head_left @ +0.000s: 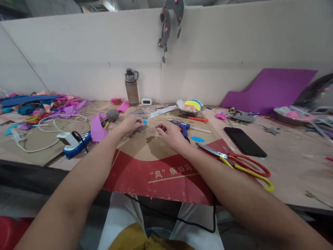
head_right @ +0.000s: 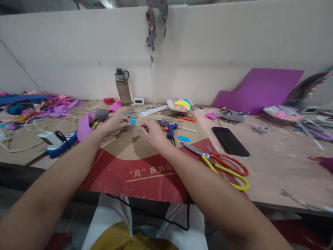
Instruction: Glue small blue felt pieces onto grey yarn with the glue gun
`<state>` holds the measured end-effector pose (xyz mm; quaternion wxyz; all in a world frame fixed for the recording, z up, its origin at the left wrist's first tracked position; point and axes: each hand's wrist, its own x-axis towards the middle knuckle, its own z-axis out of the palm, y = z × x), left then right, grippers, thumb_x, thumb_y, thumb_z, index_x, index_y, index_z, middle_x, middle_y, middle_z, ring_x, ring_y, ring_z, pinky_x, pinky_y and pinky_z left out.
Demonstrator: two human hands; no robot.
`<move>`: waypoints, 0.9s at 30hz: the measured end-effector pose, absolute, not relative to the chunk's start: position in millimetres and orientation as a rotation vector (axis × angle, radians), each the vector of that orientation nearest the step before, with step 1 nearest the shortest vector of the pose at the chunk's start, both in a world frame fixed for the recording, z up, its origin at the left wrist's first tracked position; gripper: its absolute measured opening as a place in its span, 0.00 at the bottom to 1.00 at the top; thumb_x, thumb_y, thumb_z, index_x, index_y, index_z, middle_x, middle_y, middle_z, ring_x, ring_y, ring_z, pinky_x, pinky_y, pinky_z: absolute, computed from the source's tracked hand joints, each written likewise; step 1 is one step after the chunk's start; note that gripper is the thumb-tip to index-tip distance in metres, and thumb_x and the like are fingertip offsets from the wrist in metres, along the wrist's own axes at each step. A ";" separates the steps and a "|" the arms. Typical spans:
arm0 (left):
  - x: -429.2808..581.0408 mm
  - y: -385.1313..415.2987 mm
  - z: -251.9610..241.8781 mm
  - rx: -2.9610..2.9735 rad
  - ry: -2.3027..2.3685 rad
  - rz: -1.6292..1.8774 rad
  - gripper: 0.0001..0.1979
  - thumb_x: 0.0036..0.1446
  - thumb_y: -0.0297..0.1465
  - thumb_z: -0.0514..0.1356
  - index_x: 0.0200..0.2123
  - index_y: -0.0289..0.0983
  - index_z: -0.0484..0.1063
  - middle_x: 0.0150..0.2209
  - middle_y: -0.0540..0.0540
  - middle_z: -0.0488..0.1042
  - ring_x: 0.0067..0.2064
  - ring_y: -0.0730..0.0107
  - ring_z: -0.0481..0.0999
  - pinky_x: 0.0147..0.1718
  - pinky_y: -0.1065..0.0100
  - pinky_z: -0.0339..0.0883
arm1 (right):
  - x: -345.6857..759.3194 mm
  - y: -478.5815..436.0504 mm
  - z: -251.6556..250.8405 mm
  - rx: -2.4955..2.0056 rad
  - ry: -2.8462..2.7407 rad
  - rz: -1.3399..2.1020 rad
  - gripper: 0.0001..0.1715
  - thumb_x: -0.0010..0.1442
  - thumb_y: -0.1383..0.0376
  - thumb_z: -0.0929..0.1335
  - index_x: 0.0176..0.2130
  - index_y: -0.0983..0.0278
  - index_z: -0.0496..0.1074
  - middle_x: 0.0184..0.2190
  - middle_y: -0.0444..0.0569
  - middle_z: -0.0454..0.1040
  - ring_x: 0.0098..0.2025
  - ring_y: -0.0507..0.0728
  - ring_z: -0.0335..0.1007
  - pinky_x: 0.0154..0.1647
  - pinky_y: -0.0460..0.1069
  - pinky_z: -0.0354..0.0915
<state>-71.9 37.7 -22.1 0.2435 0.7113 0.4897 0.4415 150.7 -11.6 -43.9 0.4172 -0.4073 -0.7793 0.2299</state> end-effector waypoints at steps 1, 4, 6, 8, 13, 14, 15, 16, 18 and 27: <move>-69.1 35.2 -18.4 2.017 1.342 1.111 0.06 0.36 0.28 0.69 0.18 0.39 0.73 0.20 0.49 0.71 0.25 0.70 0.66 0.26 0.70 0.57 | 151.0 -11.3 -43.6 -1.019 -1.937 0.573 0.08 0.59 0.66 0.63 0.36 0.64 0.71 0.34 0.50 0.72 0.36 0.55 0.66 0.41 0.52 0.63; -56.6 24.0 -8.5 2.042 1.254 1.076 0.07 0.47 0.35 0.65 0.26 0.37 0.75 0.25 0.48 0.73 0.27 0.71 0.68 0.27 0.70 0.58 | 151.0 -9.4 -42.6 -0.997 -1.823 0.546 0.12 0.57 0.63 0.65 0.42 0.65 0.70 0.44 0.54 0.71 0.45 0.57 0.66 0.45 0.54 0.63; -45.9 14.9 -4.9 1.993 1.109 1.031 0.08 0.50 0.36 0.63 0.28 0.36 0.73 0.27 0.47 0.74 0.27 0.72 0.69 0.28 0.70 0.60 | 150.2 -7.7 -42.4 -0.965 -1.767 0.581 0.20 0.55 0.62 0.68 0.48 0.63 0.67 0.50 0.56 0.69 0.51 0.59 0.64 0.47 0.54 0.63; -35.9 6.7 -4.3 1.979 0.996 0.981 0.08 0.52 0.36 0.63 0.29 0.36 0.72 0.26 0.48 0.73 0.26 0.73 0.68 0.27 0.71 0.60 | 149.1 -5.9 -43.4 -0.924 -1.768 0.722 0.21 0.53 0.62 0.69 0.48 0.63 0.68 0.48 0.54 0.71 0.50 0.58 0.66 0.48 0.54 0.63; -26.0 -1.3 -7.4 1.799 0.901 0.972 0.11 0.50 0.37 0.65 0.30 0.36 0.73 0.25 0.47 0.71 0.25 0.74 0.68 0.26 0.71 0.61 | 148.3 -4.1 -46.3 -0.923 -1.710 0.996 0.12 0.55 0.58 0.67 0.27 0.64 0.69 0.27 0.45 0.72 0.33 0.53 0.68 0.43 0.53 0.65; -27.2 -1.2 -7.5 1.721 0.872 0.975 0.12 0.50 0.39 0.65 0.31 0.36 0.73 0.24 0.48 0.70 0.24 0.74 0.68 0.25 0.70 0.61 | 148.8 -4.4 -45.4 -0.899 -1.622 1.047 0.14 0.56 0.57 0.67 0.26 0.64 0.68 0.26 0.45 0.71 0.33 0.53 0.68 0.42 0.53 0.66; -29.2 -1.0 -7.1 1.642 0.847 0.974 0.14 0.49 0.41 0.66 0.32 0.36 0.73 0.23 0.48 0.69 0.24 0.74 0.67 0.24 0.70 0.61 | 149.5 -5.1 -43.7 -0.858 -1.519 1.118 0.15 0.57 0.55 0.66 0.26 0.63 0.67 0.26 0.45 0.71 0.32 0.53 0.68 0.42 0.52 0.67; -31.6 -0.8 -6.3 1.574 0.831 0.966 0.16 0.48 0.42 0.66 0.34 0.36 0.74 0.23 0.49 0.68 0.22 0.74 0.66 0.22 0.70 0.60 | 150.4 -6.0 -41.2 -0.806 -1.416 1.196 0.15 0.58 0.54 0.65 0.27 0.63 0.66 0.27 0.45 0.71 0.32 0.52 0.68 0.42 0.52 0.68; -37.0 -0.7 -3.9 1.498 0.829 0.929 0.20 0.46 0.44 0.66 0.37 0.36 0.75 0.22 0.49 0.67 0.19 0.76 0.62 0.18 0.70 0.57 | 152.9 -8.2 -34.4 -0.715 -1.259 1.317 0.15 0.59 0.53 0.64 0.29 0.62 0.64 0.27 0.44 0.69 0.30 0.51 0.68 0.42 0.53 0.69; -64.1 22.4 -7.1 1.857 1.208 0.942 0.17 0.39 0.32 0.70 0.37 0.38 0.80 0.29 0.44 0.74 0.24 0.74 0.67 0.19 0.73 0.55 | 178.2 -11.1 3.2 -0.524 -1.095 1.214 0.19 0.61 0.52 0.62 0.26 0.60 0.57 0.22 0.40 0.59 0.27 0.50 0.63 0.35 0.50 0.69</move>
